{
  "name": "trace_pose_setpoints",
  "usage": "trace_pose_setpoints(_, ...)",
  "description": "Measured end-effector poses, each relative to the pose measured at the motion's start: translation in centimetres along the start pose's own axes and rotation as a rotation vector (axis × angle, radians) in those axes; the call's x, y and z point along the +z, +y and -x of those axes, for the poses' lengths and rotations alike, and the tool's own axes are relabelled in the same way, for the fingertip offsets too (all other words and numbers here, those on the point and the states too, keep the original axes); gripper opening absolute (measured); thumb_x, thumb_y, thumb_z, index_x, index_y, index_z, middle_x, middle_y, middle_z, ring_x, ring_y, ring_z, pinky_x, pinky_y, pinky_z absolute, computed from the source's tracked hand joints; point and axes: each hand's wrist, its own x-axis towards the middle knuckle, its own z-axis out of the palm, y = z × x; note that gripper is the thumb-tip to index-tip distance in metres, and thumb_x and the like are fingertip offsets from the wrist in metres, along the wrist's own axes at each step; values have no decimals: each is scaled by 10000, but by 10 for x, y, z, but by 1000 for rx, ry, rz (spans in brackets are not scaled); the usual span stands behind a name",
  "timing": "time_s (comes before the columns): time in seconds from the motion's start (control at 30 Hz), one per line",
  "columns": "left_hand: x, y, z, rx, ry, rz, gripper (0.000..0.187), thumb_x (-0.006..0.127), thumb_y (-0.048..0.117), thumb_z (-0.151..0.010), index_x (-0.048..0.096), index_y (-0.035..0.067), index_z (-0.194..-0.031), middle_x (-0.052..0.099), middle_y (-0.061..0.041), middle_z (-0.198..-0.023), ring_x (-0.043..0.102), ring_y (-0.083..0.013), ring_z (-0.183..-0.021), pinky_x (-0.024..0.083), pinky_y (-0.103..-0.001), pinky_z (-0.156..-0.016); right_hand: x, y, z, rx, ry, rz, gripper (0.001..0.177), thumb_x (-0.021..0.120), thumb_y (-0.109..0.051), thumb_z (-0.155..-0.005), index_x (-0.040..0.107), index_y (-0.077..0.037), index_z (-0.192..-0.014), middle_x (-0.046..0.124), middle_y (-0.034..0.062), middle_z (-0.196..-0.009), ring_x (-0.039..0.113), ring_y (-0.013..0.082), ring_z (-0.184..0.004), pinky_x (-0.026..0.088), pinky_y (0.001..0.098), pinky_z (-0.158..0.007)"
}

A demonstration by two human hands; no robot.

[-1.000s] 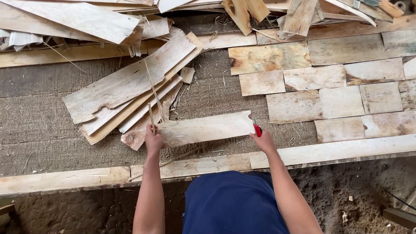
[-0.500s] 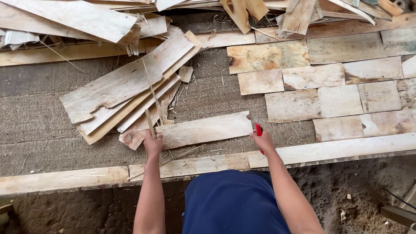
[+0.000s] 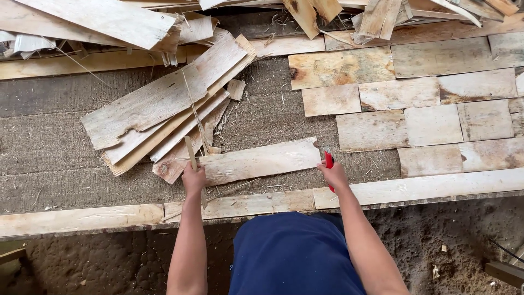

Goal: Cutting and arranging thin wood pieces to create a tiled surface on a wooden frame.

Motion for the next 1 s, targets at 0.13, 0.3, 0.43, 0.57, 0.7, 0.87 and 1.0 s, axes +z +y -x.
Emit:
trace_pose_setpoints(0.13, 3, -5, -7, -13, -24, 24, 141, 697, 299, -886, 679, 239, -1012, 738, -198, -1026, 678, -394, -1113, 530, -478, -944, -9, -23, 22, 9, 6, 15, 520, 795, -365, -828, 726, -103, -1271, 760, 58, -1174, 755, 301, -883, 557, 373, -740)
trace_pose_setpoints(0.3, 13, -12, -20, -22, -49, 78, 140, 709, 332, -869, 692, 277, -996, 743, -150, -1022, 680, -371, -1107, 533, -476, -934, -4, -14, 3, -4, 20, 29, 503, 794, -359, -842, 725, -117, -1278, 756, 64, -1111, 746, 274, -752, 560, 366, -690)
trace_pose_setpoints(0.43, -12, 28, 21, -24, -52, 99, 186, 675, 324, -887, 686, 243, -1054, 730, -189, -1072, 656, -392, -1154, 515, -487, -957, -5, -20, 10, -8, 6, 22, 493, 778, -353, -850, 721, -114, -1278, 742, 85, -1086, 729, 266, -700, 556, 367, -672)
trace_pose_setpoints(0.57, 7, 15, -4, 70, -1, 272, 111, 637, 193, -914, 693, 199, -1010, 737, -113, -909, 714, -280, -885, 558, -430, -832, -11, -32, 21, -13, -9, 70, 519, 777, -386, -857, 709, -125, -1301, 728, 111, -1049, 739, 279, -722, 548, 368, -702)
trace_pose_setpoints(0.7, 23, 30, -2, 69, -125, 641, 167, 609, 43, -947, 685, 47, -1095, 684, -197, -954, 706, -231, -794, 650, -340, -735, -13, -35, 26, -16, -14, 82, 520, 795, -409, -841, 721, -166, -1295, 716, 94, -1066, 747, 291, -812, 561, 382, -744)
trace_pose_setpoints(0.87, 41, 60, 18, 101, -300, 825, 275, 745, 1, -887, 627, -31, -1133, 677, -244, -920, 732, -311, -728, 665, -443, -684, -18, -62, 46, -50, -11, 65, 424, 758, -368, -877, 732, -166, -1250, 715, 126, -1134, 717, 317, -980, 549, 420, -856)
trace_pose_setpoints(1.0, 84, 68, 6, 147, -427, 869, 268, 758, 44, -907, 593, -13, -1111, 699, -244, -939, 752, -357, -752, 656, -478, -659, -11, -87, 49, -63, -60, -45, 292, 707, -300, -899, 734, -131, -1136, 760, 68, -835, 652, 161, -659, 568, 302, -655)
